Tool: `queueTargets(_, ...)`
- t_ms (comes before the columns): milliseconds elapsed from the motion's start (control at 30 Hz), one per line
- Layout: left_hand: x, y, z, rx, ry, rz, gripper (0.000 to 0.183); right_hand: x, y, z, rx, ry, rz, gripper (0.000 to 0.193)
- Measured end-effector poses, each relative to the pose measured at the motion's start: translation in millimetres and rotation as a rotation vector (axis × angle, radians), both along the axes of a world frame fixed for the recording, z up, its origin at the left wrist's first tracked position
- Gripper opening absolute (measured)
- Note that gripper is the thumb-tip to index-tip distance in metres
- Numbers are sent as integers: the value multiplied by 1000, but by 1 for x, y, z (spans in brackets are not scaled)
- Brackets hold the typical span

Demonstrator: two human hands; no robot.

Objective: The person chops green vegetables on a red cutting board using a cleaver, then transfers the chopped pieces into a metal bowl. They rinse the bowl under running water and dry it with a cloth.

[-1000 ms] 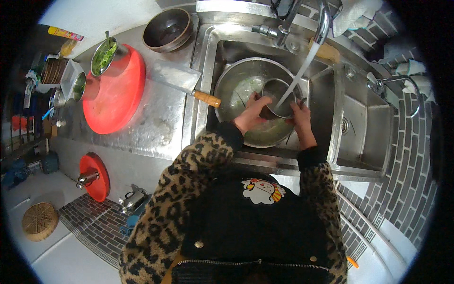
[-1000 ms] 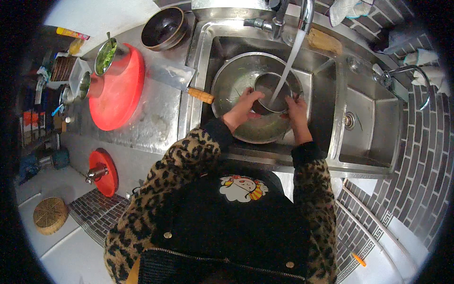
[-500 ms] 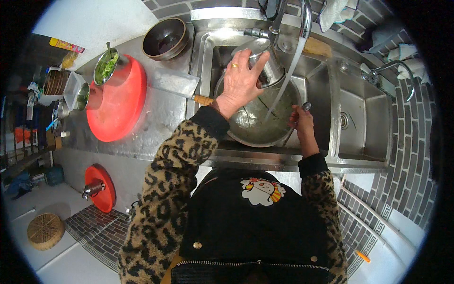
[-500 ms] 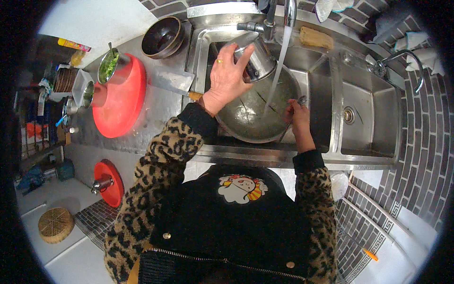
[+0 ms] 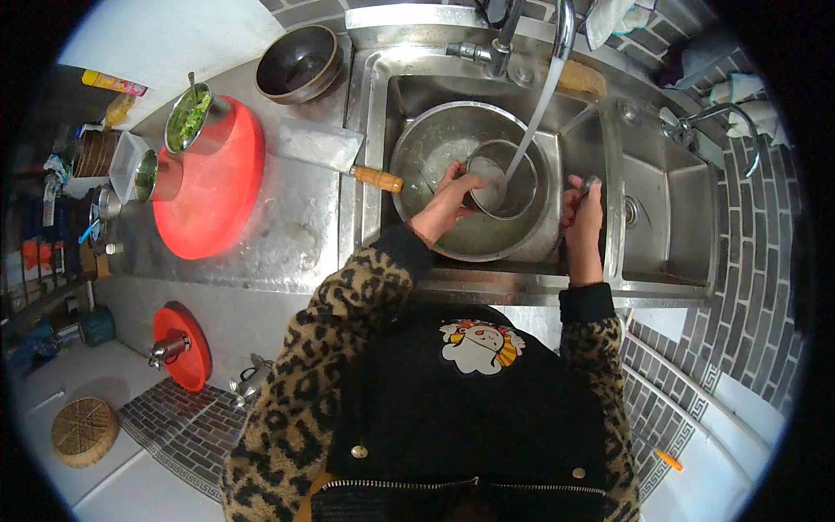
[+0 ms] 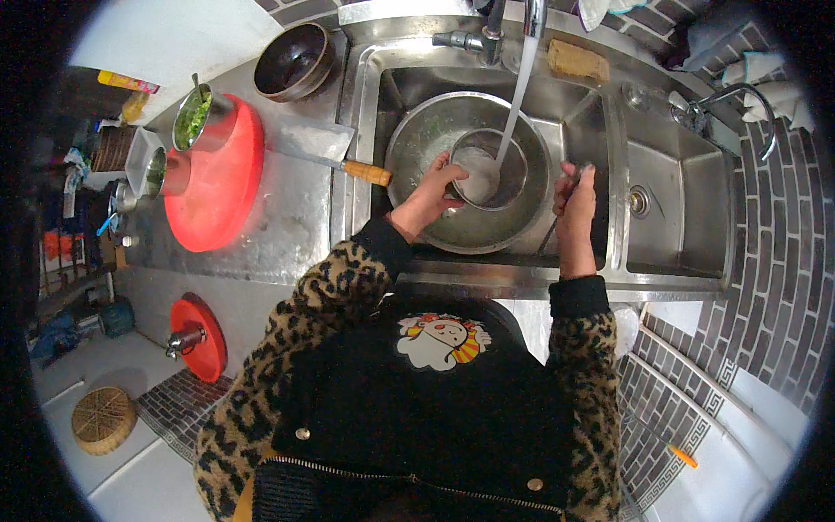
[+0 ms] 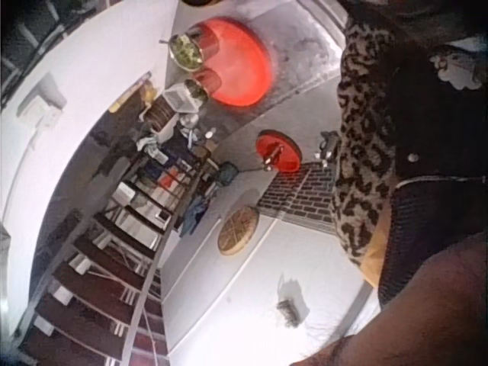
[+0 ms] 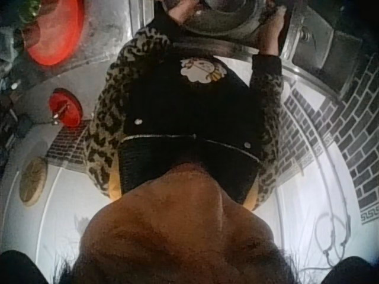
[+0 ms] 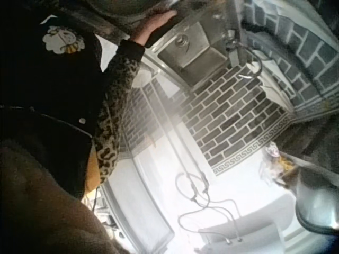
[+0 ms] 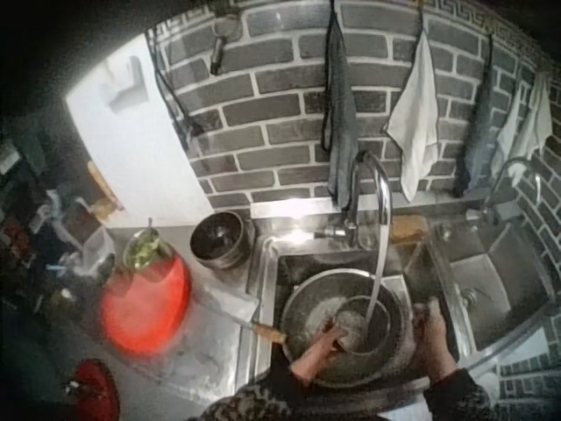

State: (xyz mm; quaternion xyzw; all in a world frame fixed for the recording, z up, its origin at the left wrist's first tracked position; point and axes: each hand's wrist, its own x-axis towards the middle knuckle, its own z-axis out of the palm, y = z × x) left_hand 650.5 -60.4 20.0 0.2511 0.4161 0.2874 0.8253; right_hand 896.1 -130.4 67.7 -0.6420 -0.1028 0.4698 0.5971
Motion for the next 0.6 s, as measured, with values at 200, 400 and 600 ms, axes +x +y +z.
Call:
queueTargets(200, 13, -11, -1, 33, 101, -27, 96, -33, 38, -20, -57, -680, 894, 38)
queueTargets(400, 20, -11, 2, 10, 192, -213, 100, -32, 78, -91, -406, -993, 1160, 30)
queueTargets(600, 20, -16, -2, -43, 199, -79, 94, -38, 75, -123, -226, -931, 988, 33)
